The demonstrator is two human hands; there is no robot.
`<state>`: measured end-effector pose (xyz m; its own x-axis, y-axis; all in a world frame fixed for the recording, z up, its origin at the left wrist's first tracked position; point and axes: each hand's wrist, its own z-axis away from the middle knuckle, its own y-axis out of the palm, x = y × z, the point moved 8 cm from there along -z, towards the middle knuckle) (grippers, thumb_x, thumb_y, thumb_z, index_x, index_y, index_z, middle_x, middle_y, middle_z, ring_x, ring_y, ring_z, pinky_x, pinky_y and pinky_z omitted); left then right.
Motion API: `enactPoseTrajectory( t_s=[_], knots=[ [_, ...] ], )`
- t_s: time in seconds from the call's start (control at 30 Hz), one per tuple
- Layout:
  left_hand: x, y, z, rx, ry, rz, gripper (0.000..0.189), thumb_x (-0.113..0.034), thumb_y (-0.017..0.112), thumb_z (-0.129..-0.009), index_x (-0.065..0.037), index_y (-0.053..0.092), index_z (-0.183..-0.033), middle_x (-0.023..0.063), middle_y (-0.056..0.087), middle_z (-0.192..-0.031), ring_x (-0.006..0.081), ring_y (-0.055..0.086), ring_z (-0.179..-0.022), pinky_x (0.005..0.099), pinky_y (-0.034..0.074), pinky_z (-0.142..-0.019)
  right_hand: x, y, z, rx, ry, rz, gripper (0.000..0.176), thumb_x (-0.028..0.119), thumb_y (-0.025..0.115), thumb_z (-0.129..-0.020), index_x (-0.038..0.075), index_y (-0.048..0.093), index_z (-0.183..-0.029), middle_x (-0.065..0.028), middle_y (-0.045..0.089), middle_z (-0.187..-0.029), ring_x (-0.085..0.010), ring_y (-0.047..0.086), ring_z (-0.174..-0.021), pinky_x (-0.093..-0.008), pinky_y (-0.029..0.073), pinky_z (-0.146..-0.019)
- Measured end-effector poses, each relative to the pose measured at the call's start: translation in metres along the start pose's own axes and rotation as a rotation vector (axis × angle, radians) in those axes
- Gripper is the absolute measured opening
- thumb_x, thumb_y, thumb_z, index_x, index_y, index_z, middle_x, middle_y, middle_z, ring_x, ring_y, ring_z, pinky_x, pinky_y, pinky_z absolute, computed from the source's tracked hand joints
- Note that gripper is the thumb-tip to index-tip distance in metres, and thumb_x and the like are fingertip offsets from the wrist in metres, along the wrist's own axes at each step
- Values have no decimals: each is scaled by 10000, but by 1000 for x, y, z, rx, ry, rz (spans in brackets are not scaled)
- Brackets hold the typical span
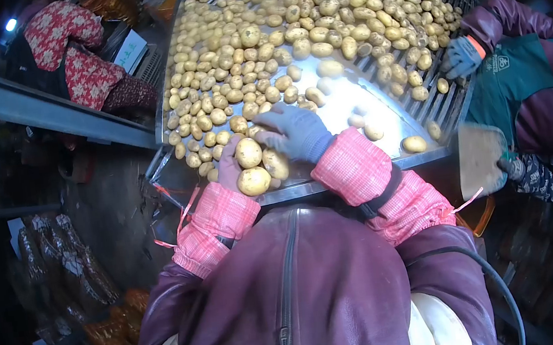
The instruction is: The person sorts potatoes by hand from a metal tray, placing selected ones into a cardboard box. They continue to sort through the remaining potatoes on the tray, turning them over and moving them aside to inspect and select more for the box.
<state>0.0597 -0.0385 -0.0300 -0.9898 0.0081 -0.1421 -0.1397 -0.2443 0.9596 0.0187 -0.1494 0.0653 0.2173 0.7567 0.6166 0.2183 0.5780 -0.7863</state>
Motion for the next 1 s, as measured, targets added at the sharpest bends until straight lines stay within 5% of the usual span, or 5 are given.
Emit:
enactPoseTrajectory(
  t_s=[0.17,0.23,0.33,0.8,1.0],
  knots=[
    [12,43,-13,-75,11,203,683,-532,450,-959,-27,448,-1419,241,594,-1278,414,643,-1097,571,577,-859,18,-32,30,-188,-214,-30,555,479,687,-853,142,612,-1287,-189,555,-1286,-385,568,-1114,-463,471,-906],
    [13,50,-22,-52,39,138,710,-561,458,-951,-12,469,-1402,217,568,-1330,389,592,-1185,524,497,-1009,42,-53,53,-341,-388,115,559,483,708,-812,147,620,-1250,-217,533,-1307,-405,567,-1090,-501,462,-894],
    [22,56,-36,28,24,192,732,-618,473,-924,-18,522,-1340,187,588,-1295,355,598,-1172,487,508,-1004,49,-42,68,-252,-459,183,657,493,764,-716,143,600,-1247,-236,486,-1374,-414,513,-1191,-525,427,-946],
    [76,66,-75,-82,-9,-101,767,-637,430,-923,-34,485,-1393,200,549,-1338,347,535,-1230,494,437,-1067,25,-46,119,-499,-404,382,432,303,764,-592,94,573,-918,-106,565,-979,-338,537,-1113,-615,333,-1057],
    [83,72,-92,-121,137,-133,712,-599,411,-955,-59,473,-1415,208,520,-1377,378,493,-1273,537,428,-1068,1,-112,172,-455,-198,133,396,282,770,-649,120,630,-983,-107,573,-933,-344,552,-1043,-537,389,-982]
  ],
)
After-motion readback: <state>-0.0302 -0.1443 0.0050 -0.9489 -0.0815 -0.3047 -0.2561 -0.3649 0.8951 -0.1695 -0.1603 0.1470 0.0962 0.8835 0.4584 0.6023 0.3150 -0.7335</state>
